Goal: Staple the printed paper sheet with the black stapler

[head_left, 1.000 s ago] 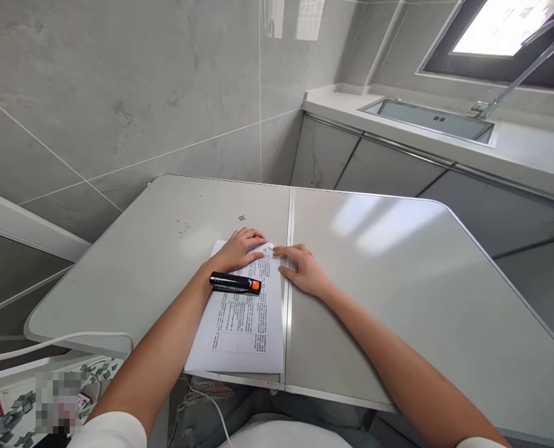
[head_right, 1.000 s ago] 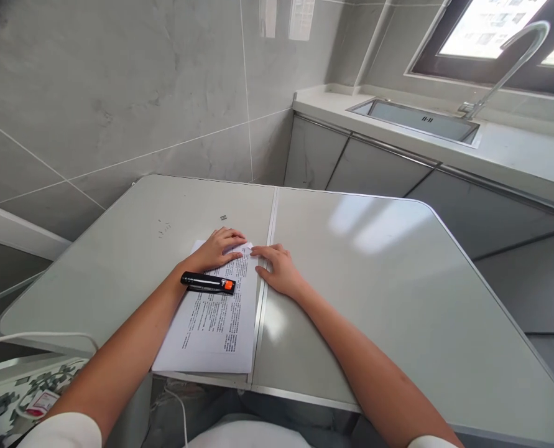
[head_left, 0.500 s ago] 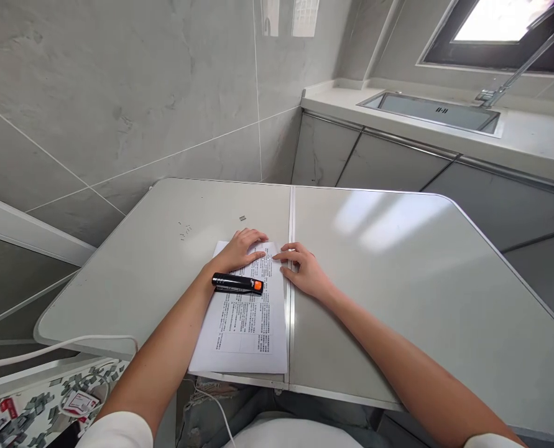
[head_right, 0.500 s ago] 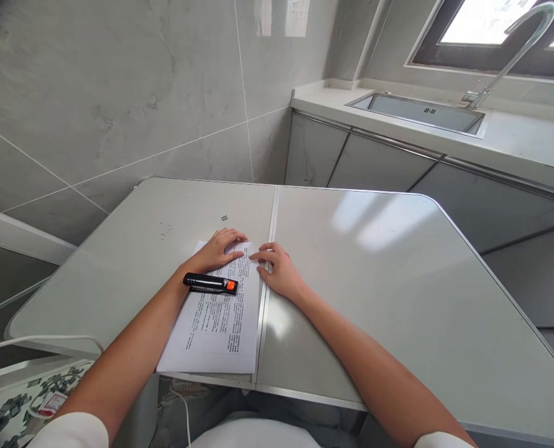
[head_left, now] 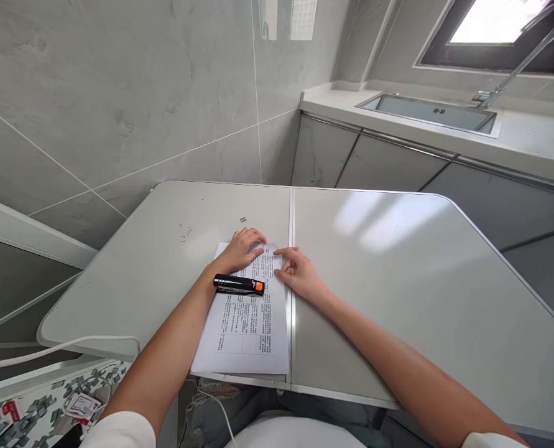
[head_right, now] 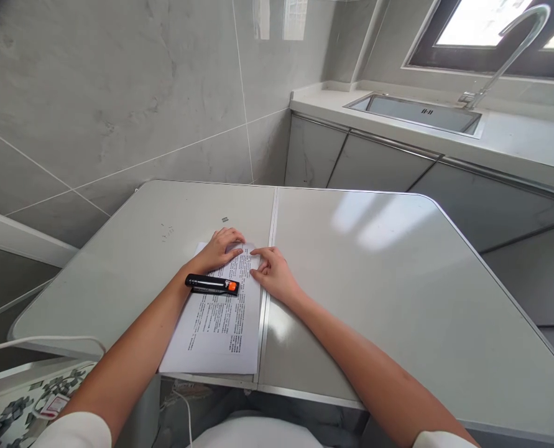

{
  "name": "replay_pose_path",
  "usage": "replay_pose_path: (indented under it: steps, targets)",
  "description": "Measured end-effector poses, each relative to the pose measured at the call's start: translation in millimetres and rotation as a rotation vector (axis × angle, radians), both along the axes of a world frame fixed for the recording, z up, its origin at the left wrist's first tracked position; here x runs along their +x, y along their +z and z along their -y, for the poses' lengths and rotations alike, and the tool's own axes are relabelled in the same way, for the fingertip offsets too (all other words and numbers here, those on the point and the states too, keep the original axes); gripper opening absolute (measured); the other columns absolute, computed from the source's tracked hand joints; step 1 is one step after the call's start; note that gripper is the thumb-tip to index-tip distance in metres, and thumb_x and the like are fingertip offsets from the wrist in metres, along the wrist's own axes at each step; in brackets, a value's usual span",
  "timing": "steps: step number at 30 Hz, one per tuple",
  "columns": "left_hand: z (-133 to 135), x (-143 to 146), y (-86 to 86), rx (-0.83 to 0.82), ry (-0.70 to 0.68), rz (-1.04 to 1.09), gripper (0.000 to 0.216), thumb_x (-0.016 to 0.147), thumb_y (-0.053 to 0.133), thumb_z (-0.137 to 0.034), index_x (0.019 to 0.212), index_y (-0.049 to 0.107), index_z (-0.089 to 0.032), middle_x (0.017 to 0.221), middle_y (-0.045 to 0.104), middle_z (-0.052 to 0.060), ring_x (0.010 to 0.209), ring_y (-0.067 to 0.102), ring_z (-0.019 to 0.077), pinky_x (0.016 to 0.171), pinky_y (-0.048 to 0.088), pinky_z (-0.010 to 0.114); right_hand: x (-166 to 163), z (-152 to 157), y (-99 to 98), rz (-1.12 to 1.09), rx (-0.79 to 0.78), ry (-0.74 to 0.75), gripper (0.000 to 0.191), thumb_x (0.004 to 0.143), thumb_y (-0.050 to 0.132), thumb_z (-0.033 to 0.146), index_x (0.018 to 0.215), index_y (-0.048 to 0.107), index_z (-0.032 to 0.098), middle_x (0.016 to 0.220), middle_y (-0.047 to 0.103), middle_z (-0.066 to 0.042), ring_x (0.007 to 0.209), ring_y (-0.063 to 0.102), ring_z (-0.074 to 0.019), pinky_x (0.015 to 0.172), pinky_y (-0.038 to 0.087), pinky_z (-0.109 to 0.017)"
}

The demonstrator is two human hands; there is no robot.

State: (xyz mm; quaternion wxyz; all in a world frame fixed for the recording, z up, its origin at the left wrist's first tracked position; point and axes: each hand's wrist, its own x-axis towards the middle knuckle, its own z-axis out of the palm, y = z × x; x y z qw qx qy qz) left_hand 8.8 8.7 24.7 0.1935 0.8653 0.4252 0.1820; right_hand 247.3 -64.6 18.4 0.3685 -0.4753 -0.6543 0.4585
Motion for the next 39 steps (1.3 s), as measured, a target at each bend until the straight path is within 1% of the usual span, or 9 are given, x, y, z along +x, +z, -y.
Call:
replay_pose_path:
  steps: [4, 9, 15, 18, 25, 29, 35, 37, 39]
  targets:
    - [2, 1, 3.3, -0.030, 0.007, 0.033, 0.012, 0.100, 0.057, -0.032, 0.107, 0.062, -0.023, 0.113, 0.070, 0.004, 0.109, 0.059, 0.0248, 0.102, 0.038, 0.045, 1, 3, 7.9, 0.225, 0.104, 0.060, 0.022, 0.088, 0.068, 0.018, 0.108, 0.074, 0.024, 0.088, 0.062, 0.001, 0.066, 0.057, -0.0120, 0.077, 0.051, -0.031]
    - [3, 1, 4.7, -0.050, 0.099, 0.126, 0.012, 0.100, 0.056, -0.035, 0.102, 0.059, -0.023, 0.104, 0.068, 0.003, 0.103, 0.059, 0.0229, 0.102, 0.040, 0.043, -7, 16, 13.4, 0.402, 0.173, 0.173, 0.016, 0.095, 0.059, 0.018, 0.103, 0.072, 0.023, 0.093, 0.069, -0.002, 0.077, 0.060, -0.0158, 0.073, 0.042, -0.028]
    - [-1, -5, 4.7, 0.045, 0.168, 0.330, 0.021, 0.097, 0.065, -0.039, 0.109, 0.061, -0.023, 0.112, 0.064, 0.004, 0.103, 0.060, 0.0204, 0.100, 0.047, 0.040, -5, 18, 15.3, 0.431, 0.042, 0.145, 0.017, 0.098, 0.050, 0.018, 0.103, 0.066, 0.024, 0.067, 0.060, 0.004, 0.060, 0.051, -0.0146, 0.061, 0.034, -0.026]
    - [-3, -8, 5.6, 0.072, 0.197, 0.416, 0.018, 0.099, 0.062, -0.039, 0.102, 0.063, -0.022, 0.106, 0.064, 0.004, 0.099, 0.060, 0.0195, 0.095, 0.049, 0.038, 12, 14, 20.3, 0.412, -0.008, 0.121, 0.016, 0.097, 0.049, 0.018, 0.097, 0.065, 0.023, 0.072, 0.062, 0.003, 0.062, 0.050, -0.0144, 0.062, 0.034, -0.026]
    - [6, 1, 7.1, -0.051, -0.069, 0.310, 0.017, 0.101, 0.060, -0.036, 0.099, 0.071, -0.024, 0.105, 0.069, 0.005, 0.103, 0.061, 0.0207, 0.098, 0.050, 0.039, 53, 0, 38.6, 0.500, -0.131, 0.133, 0.015, 0.090, 0.054, 0.021, 0.091, 0.069, 0.021, 0.075, 0.062, 0.000, 0.066, 0.048, -0.0151, 0.064, 0.035, -0.028]
    - [11, 6, 7.3, -0.055, -0.148, 0.184, 0.016, 0.102, 0.058, -0.032, 0.102, 0.073, -0.025, 0.112, 0.069, 0.006, 0.108, 0.060, 0.0221, 0.099, 0.050, 0.041, 72, -6, 43.9, 0.549, -0.147, 0.183, 0.014, 0.087, 0.058, 0.024, 0.089, 0.072, 0.023, 0.073, 0.059, 0.001, 0.064, 0.046, -0.0145, 0.061, 0.033, -0.028]
    - [14, 11, 7.3, -0.001, -0.223, 0.076, 0.019, 0.103, 0.055, -0.025, 0.111, 0.072, -0.027, 0.119, 0.068, 0.005, 0.112, 0.060, 0.0223, 0.102, 0.049, 0.043, 91, -8, 50.5, 0.646, -0.295, 0.241, 0.008, 0.083, 0.068, 0.027, 0.087, 0.074, 0.026, 0.070, 0.056, 0.002, 0.059, 0.044, -0.0133, 0.056, 0.030, -0.028]
    - [14, 11, 6.6, 0.016, -0.221, 0.057, 0.019, 0.103, 0.054, -0.024, 0.111, 0.071, -0.027, 0.120, 0.068, 0.005, 0.112, 0.060, 0.0226, 0.102, 0.048, 0.043, 90, -7, 55.4, 0.659, -0.230, 0.155, 0.008, 0.086, 0.069, 0.031, 0.084, 0.074, 0.025, 0.066, 0.053, 0.002, 0.059, 0.044, -0.0135, 0.056, 0.030, -0.029]
    - [15, 12, 5.7, 0.031, -0.211, 0.033, 0.019, 0.102, 0.054, -0.024, 0.109, 0.071, -0.027, 0.119, 0.067, 0.005, 0.112, 0.060, 0.0228, 0.101, 0.047, 0.043, 83, -3, 60.1, 0.593, -0.068, 0.018, 0.019, 0.092, 0.067, 0.040, 0.085, 0.072, 0.023, 0.065, 0.050, 0.002, 0.060, 0.044, -0.0139, 0.059, 0.031, -0.029]
